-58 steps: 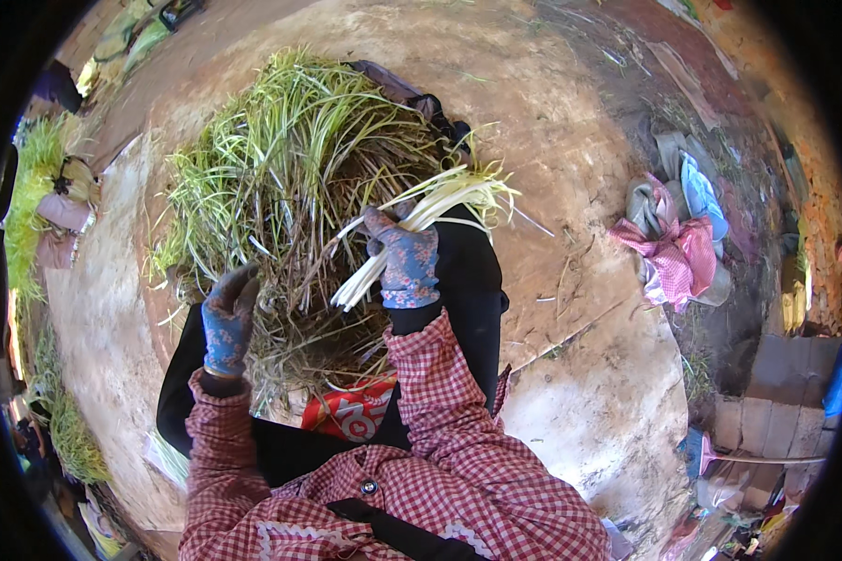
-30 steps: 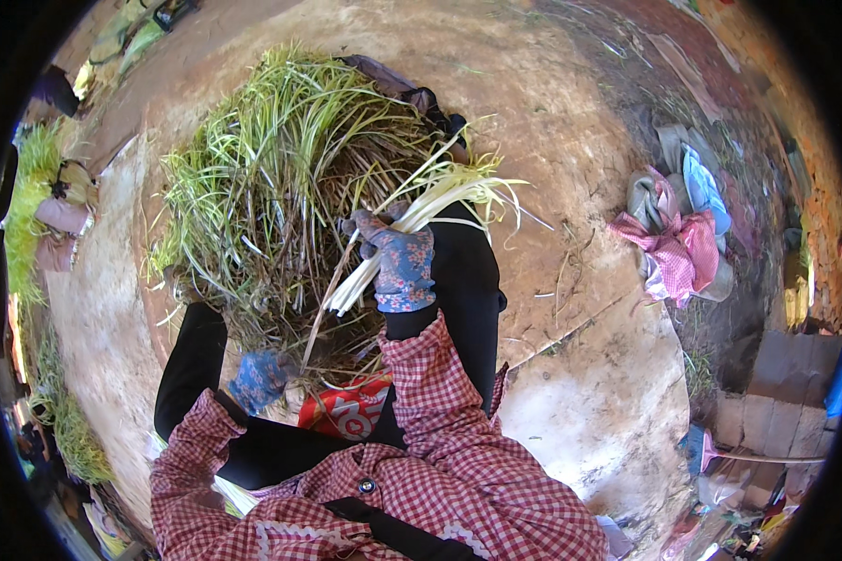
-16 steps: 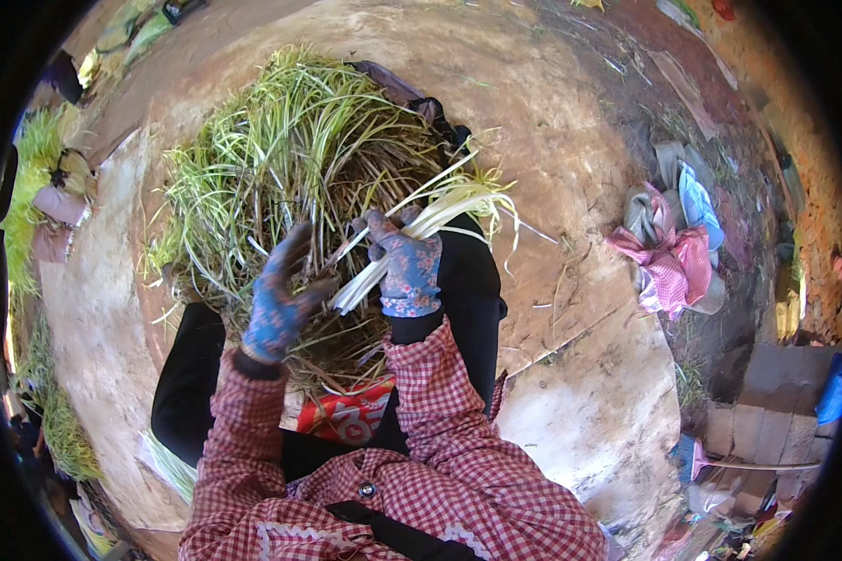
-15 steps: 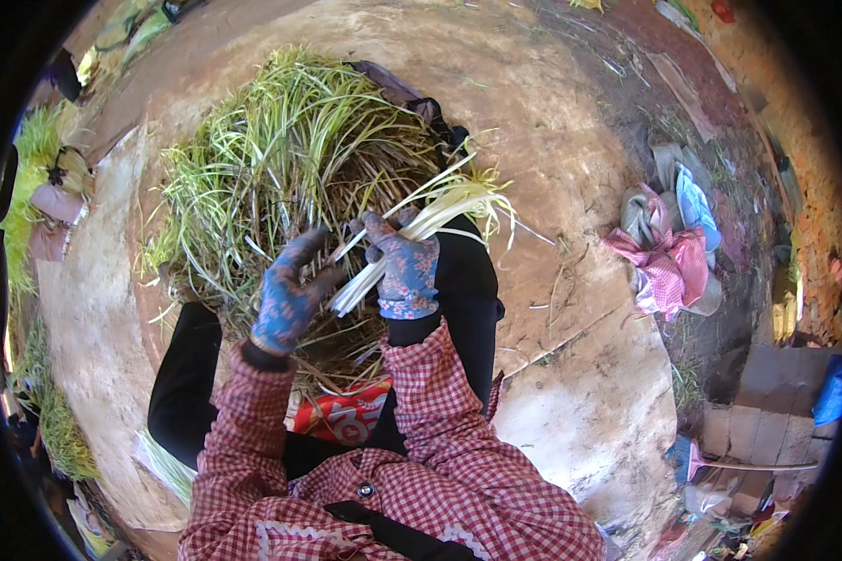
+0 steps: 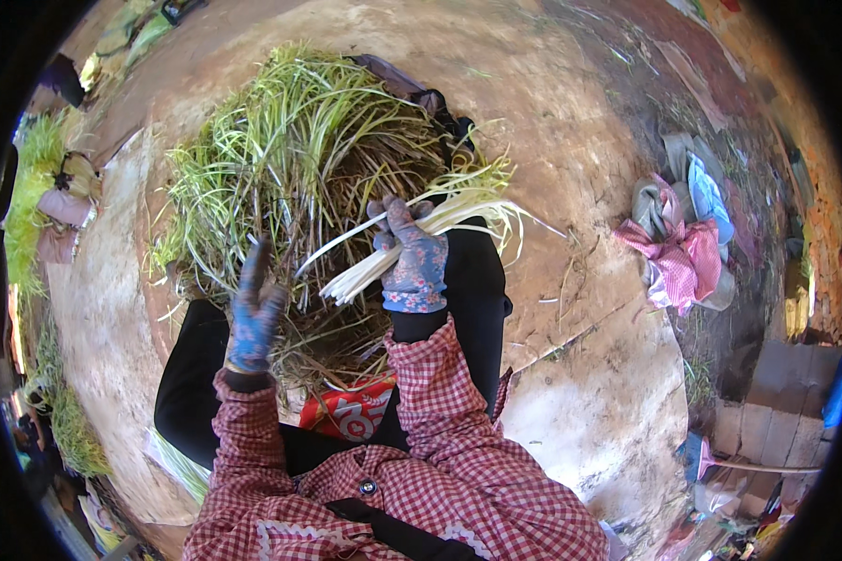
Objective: The person sits on the ground and repeatedly picks up individual stalks from a large pile of green plants, strips or cleans them by hand, and places the processed stalks into a growing bundle held in the left hand.
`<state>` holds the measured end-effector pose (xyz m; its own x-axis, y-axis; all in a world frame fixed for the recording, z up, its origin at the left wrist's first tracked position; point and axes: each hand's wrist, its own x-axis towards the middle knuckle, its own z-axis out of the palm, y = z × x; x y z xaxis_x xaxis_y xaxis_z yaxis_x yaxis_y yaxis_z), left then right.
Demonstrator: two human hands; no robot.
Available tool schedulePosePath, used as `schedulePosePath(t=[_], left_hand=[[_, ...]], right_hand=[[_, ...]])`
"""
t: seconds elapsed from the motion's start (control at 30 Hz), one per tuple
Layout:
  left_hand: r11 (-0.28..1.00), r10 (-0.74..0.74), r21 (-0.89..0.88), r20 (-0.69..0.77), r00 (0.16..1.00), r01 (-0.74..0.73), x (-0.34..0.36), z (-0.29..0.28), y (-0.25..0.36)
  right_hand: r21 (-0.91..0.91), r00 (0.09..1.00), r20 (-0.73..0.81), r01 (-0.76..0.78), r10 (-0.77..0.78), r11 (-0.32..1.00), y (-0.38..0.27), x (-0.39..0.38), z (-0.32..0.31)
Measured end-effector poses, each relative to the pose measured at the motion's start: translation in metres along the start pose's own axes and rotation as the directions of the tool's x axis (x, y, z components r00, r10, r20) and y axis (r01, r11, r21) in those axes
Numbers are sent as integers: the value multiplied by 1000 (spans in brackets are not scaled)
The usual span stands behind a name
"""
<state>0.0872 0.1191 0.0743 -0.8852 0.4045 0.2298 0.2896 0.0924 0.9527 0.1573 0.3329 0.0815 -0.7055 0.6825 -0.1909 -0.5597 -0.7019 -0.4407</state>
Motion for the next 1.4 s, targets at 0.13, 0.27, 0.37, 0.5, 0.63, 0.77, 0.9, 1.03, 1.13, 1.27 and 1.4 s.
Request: schedulePosePath(t=[0.13,0.27,0.37,0.5,0.63,0.77,0.9,1.03,1.13,1.27,1.4], left_hand=[[982,-2,-186,-57,998,-8,-8,43,27],[998,62,15,-125,990,-61,-5,83,38],[918,-91,-380,79,993,115,2,86,19],[988,-21,140,-313,950,68,71,25,-47],[326,309,942,-29,950,-78,159,-46,-107],[474,-134,879,17,991,49,166,-80,-116],[991,-118,35,-176,977,126,91,-90,-70],[908,-211,-388,-100,972,157,49,-82,-7],[803,-156,-594,-122,980,54,42,-61,23],[836,-235,-515,-23,972,190,56,-52,33],[792,-254,-584,-48,966,180,45,-45,33]], right_hand=[[-67,999,-15,41,-42,997,7,-9,9],[-137,989,146,13,7,990,18,-11,12],[-163,995,96,-27,43,986,19,-7,7],[-41,970,179,-158,163,987,21,-5,1],[-70,976,152,-149,158,986,29,-8,4],[49,981,167,-112,103,992,32,-5,7],[-152,957,240,-125,159,980,40,-10,8],[-151,957,203,-181,209,972,47,-15,7],[-38,946,277,-165,169,986,39,-12,7],[-69,978,176,-102,113,992,27,-12,6],[-102,971,185,-136,153,985,26,-18,10]])
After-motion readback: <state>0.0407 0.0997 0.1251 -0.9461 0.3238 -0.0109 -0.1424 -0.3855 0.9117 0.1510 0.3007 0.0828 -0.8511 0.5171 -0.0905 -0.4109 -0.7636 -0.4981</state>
